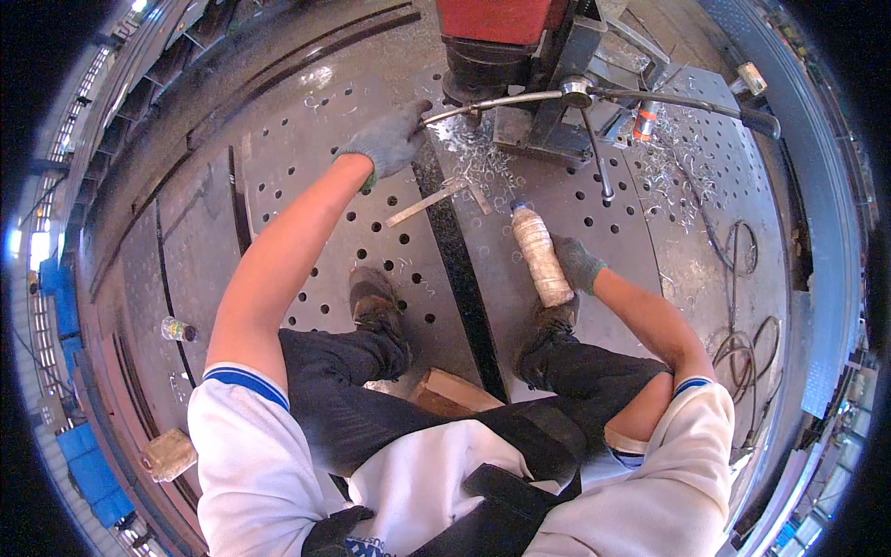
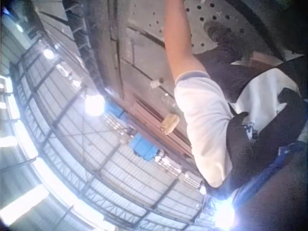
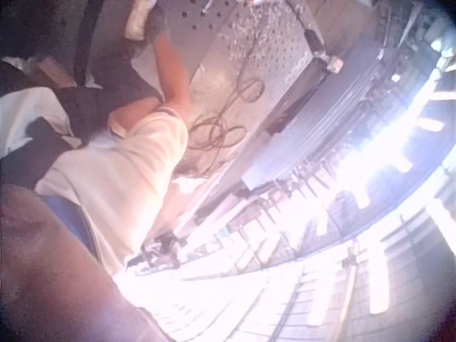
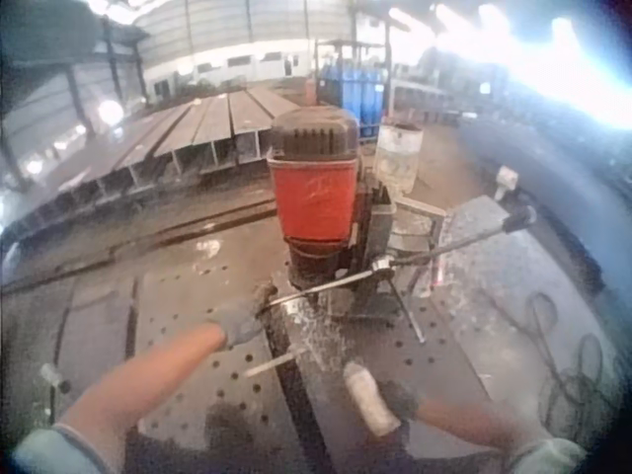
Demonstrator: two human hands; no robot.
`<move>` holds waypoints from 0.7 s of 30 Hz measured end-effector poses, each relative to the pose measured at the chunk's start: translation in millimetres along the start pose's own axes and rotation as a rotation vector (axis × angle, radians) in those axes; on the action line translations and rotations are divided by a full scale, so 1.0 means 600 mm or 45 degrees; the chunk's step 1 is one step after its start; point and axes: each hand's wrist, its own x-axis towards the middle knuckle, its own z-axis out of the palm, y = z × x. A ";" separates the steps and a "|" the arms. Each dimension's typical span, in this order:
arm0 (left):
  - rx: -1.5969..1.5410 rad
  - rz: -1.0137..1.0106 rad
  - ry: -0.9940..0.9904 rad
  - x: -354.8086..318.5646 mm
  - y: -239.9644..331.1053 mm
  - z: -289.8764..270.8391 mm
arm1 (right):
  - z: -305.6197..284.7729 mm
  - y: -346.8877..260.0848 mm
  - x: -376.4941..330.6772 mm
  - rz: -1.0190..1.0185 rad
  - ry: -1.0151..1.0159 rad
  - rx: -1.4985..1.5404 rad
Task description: The person operates a red drill press on a perforated metal workbench, repeatedly positioning a small metal piece under the drill and using the handle to lower the spindle. They also pick up and set down a plastic bottle and a wooden block during the process.
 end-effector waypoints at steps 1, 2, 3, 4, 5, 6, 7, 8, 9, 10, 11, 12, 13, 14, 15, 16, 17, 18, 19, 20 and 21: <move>0.001 -0.021 -0.027 0.001 0.007 -0.003 | -0.003 0.003 0.000 0.062 -0.010 0.155; -0.002 0.009 0.005 0.003 -0.001 0.001 | -0.002 0.008 0.006 0.117 -0.028 0.309; -0.003 0.038 0.038 0.009 -0.011 0.008 | -0.005 0.020 0.012 0.094 -0.053 0.290; -0.005 0.068 0.071 0.013 -0.023 0.015 | -0.010 0.032 0.016 0.071 -0.076 0.272; 0.002 0.068 0.064 0.012 -0.019 0.013 | -0.010 0.032 0.014 0.054 -0.097 0.258; 0.009 0.069 0.057 0.012 -0.013 0.011 | -0.010 0.032 0.011 0.041 -0.077 0.180; 0.016 0.071 0.050 0.012 -0.008 0.009 | -0.012 0.033 0.006 0.029 -0.055 0.101; 0.029 0.061 0.049 0.010 -0.011 0.009 | -0.009 0.023 0.001 0.011 -0.041 0.022; 0.041 0.052 0.047 0.008 -0.013 0.008 | -0.006 0.013 -0.003 -0.021 -0.039 -0.033; 0.054 0.043 0.045 0.007 -0.016 0.008 | -0.004 0.004 -0.007 -0.052 -0.037 -0.088; 0.048 0.038 0.034 0.009 -0.015 0.008 | -0.005 0.003 -0.011 -0.081 -0.025 -0.144; 0.042 0.032 0.022 0.010 -0.013 0.008 | -0.006 0.002 -0.013 -0.107 -0.029 -0.141; 0.037 0.026 0.011 0.012 -0.012 0.008 | -0.006 0.001 -0.015 -0.134 -0.033 -0.138; 0.036 0.032 0.029 0.013 -0.020 0.013 | -0.005 0.000 -0.014 -0.165 -0.041 -0.135; 0.035 0.037 0.048 0.013 -0.026 0.019 | -0.004 -0.002 -0.011 -0.097 -0.055 -0.041; 0.035 0.042 0.067 0.013 -0.034 0.023 | -0.003 -0.004 -0.006 -0.030 -0.070 0.052; 0.044 0.037 0.057 0.016 -0.032 0.023 | -0.004 0.000 -0.002 0.041 -0.077 0.146; 0.053 0.031 0.046 0.018 -0.031 0.023 | -0.004 0.005 -0.001 0.021 -0.075 0.197; 0.063 0.024 0.036 0.019 -0.029 0.024 | -0.002 0.010 -0.002 0.001 -0.074 0.247; 0.056 0.025 0.036 0.018 -0.027 0.022 | 0.000 0.014 -0.001 -0.020 -0.075 0.298; 0.049 0.026 0.035 0.016 -0.024 0.021 | 0.002 0.016 0.004 0.065 -0.059 0.438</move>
